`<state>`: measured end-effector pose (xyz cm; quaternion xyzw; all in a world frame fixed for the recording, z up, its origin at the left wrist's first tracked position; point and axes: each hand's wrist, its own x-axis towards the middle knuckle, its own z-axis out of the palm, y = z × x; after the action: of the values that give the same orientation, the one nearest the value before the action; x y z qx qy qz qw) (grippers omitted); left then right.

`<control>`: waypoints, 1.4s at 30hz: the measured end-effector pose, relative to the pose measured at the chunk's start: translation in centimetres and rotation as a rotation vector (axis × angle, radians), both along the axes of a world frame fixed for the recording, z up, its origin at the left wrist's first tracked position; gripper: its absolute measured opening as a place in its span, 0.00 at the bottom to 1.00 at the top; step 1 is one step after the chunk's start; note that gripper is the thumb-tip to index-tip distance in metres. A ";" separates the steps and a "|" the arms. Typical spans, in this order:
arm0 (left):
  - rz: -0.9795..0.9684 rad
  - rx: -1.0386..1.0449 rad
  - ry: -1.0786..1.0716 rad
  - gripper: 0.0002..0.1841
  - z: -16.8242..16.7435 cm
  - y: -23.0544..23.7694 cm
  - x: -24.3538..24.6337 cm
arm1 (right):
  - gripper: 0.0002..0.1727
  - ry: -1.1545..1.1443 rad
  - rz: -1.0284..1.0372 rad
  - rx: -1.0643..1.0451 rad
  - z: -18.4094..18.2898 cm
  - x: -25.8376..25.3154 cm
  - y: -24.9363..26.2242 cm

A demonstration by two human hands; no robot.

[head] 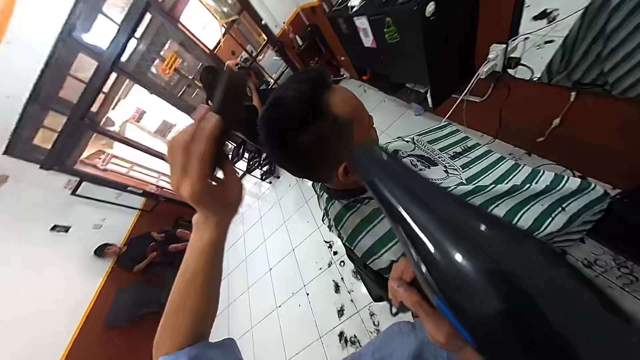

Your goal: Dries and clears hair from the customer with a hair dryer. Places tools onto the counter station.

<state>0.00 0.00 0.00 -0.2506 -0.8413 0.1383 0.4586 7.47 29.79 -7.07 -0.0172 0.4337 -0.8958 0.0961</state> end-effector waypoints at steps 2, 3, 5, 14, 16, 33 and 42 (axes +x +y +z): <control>-0.129 -0.124 -0.089 0.16 -0.5 0.3 -1.5 | 0.07 0.370 -0.007 -0.213 -9.1 0.2 -1.5; -0.081 -0.120 -0.172 0.18 0.0 -0.3 -3.1 | 0.02 0.488 -0.033 -0.211 -11.0 -0.2 -2.1; 0.158 0.036 -0.359 0.22 2.2 -2.3 -5.5 | 0.01 0.512 -0.129 -0.133 -10.8 -0.7 -2.7; -0.051 -0.036 -0.532 0.22 4.2 -2.9 -9.8 | 0.05 0.553 -0.177 0.008 -8.1 1.8 -5.2; 0.128 0.045 -0.486 0.20 4.9 -4.1 -9.8 | 0.04 0.498 -0.198 -0.002 -9.1 3.6 -6.3; -0.391 0.123 0.262 0.20 -7.6 -4.4 -1.1 | 0.03 0.458 -0.004 -0.105 -12.1 3.1 -2.8; -0.135 0.261 0.195 0.23 -4.0 -1.6 0.5 | 0.03 0.393 -0.035 -0.315 -12.3 -0.9 0.9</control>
<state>0.55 -1.57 -3.99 -0.2305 -0.7848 0.0204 0.5749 6.55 30.72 -19.40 -0.1983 0.2995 -0.9332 -0.0097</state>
